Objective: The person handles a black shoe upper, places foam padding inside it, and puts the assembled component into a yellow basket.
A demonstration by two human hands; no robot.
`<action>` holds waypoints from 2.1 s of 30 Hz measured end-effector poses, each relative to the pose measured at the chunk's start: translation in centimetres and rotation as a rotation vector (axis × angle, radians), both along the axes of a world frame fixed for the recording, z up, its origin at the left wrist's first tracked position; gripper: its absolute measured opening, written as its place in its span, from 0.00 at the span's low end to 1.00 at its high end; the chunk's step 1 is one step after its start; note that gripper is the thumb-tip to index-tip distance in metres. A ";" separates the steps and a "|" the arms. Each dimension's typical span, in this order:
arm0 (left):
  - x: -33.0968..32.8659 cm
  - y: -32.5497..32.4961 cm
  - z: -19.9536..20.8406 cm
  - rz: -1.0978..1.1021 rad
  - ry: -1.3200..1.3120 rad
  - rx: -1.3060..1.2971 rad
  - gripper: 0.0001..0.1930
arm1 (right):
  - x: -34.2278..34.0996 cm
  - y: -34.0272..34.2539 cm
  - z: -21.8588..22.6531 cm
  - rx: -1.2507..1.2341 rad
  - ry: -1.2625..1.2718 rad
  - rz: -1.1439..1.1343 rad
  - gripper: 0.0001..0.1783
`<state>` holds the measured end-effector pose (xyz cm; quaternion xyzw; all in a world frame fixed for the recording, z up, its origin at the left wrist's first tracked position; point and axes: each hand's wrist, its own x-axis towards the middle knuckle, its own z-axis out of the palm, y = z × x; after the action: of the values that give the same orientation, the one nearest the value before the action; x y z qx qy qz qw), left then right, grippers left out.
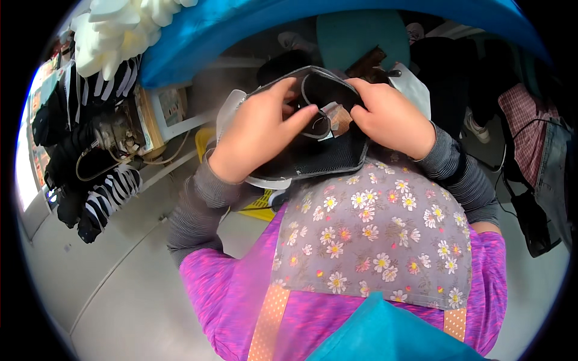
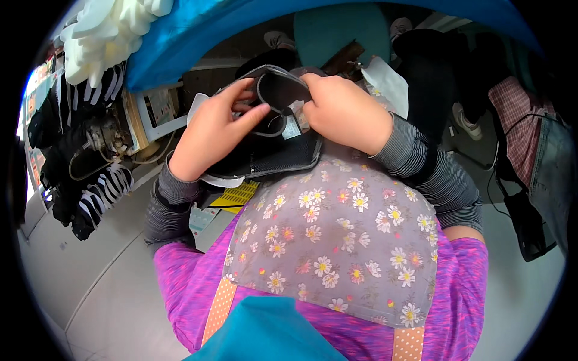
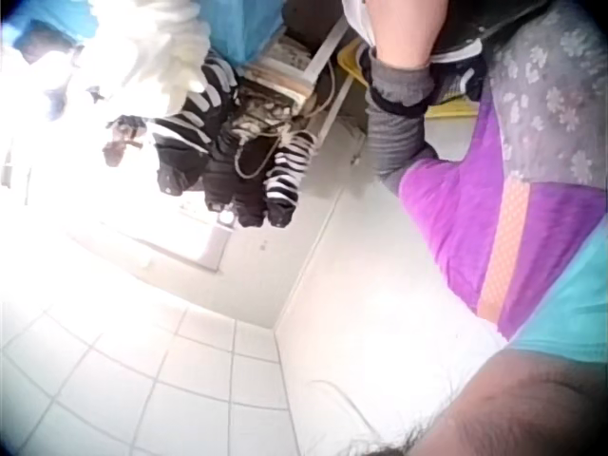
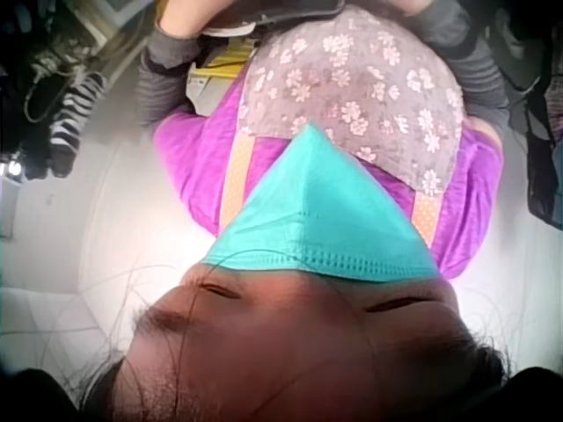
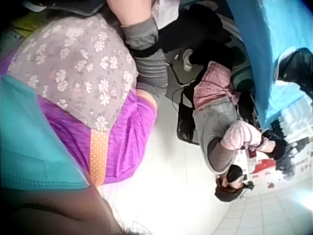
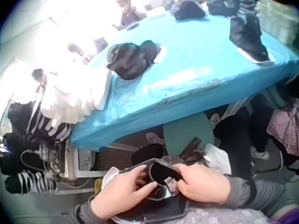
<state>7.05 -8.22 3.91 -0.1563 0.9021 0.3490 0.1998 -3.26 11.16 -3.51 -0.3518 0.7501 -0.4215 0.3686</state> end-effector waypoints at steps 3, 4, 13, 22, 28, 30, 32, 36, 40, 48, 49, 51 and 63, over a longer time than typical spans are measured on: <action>-0.9 -0.1 -1.7 0.052 0.123 -0.093 0.21 | 0.2 0.5 -0.4 -0.021 0.058 -0.002 0.15; -1.3 -0.1 -2.0 0.044 0.121 -0.095 0.21 | 0.2 0.6 -0.5 -0.023 0.057 -0.010 0.15; -2.3 2.0 -4.3 -0.238 0.276 -0.628 0.16 | -0.5 1.4 -1.1 -0.092 0.166 -0.056 0.12; -0.3 3.9 -5.8 -0.822 0.516 -0.150 0.09 | -1.9 1.6 -2.7 -0.128 0.050 -0.119 0.18; -0.7 4.1 -6.2 -0.487 0.473 -0.351 0.12 | -1.6 2.0 -5.3 -0.172 0.237 -0.087 0.19; -0.6 4.5 -6.3 -0.288 0.401 -0.536 0.16 | -1.4 2.4 -4.6 -0.154 0.237 -0.076 0.18; -0.5 4.1 -6.5 -0.270 0.351 -0.594 0.18 | -1.7 2.4 -3.3 -0.137 0.238 -0.062 0.17; -0.9 3.8 -6.9 -0.212 0.443 -0.527 0.14 | -1.8 2.6 -2.5 -0.056 0.168 -0.047 0.15; -0.3 3.6 -7.6 -0.376 0.486 -0.409 0.09 | -1.8 2.7 -2.9 -0.075 0.193 -0.040 0.15; 0.5 3.7 -6.1 -0.592 0.584 -0.475 0.05 | -2.5 2.7 -4.1 -0.195 0.244 0.008 0.21; 0.4 3.4 -6.3 -0.555 0.609 -0.496 0.05 | -2.6 2.8 -4.1 -0.189 0.282 0.030 0.21; 0.3 3.5 -6.3 -0.500 0.632 -0.504 0.06 | -2.3 2.8 -3.4 -0.148 0.362 0.036 0.19; -0.4 3.5 -6.9 -0.375 0.681 -0.505 0.06 | -2.2 2.6 -2.9 -0.107 0.535 0.075 0.15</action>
<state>6.69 -4.76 -2.95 0.0894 0.9858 0.1078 -0.0923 -5.44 13.74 -6.37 -0.4973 0.7839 -0.3385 0.1537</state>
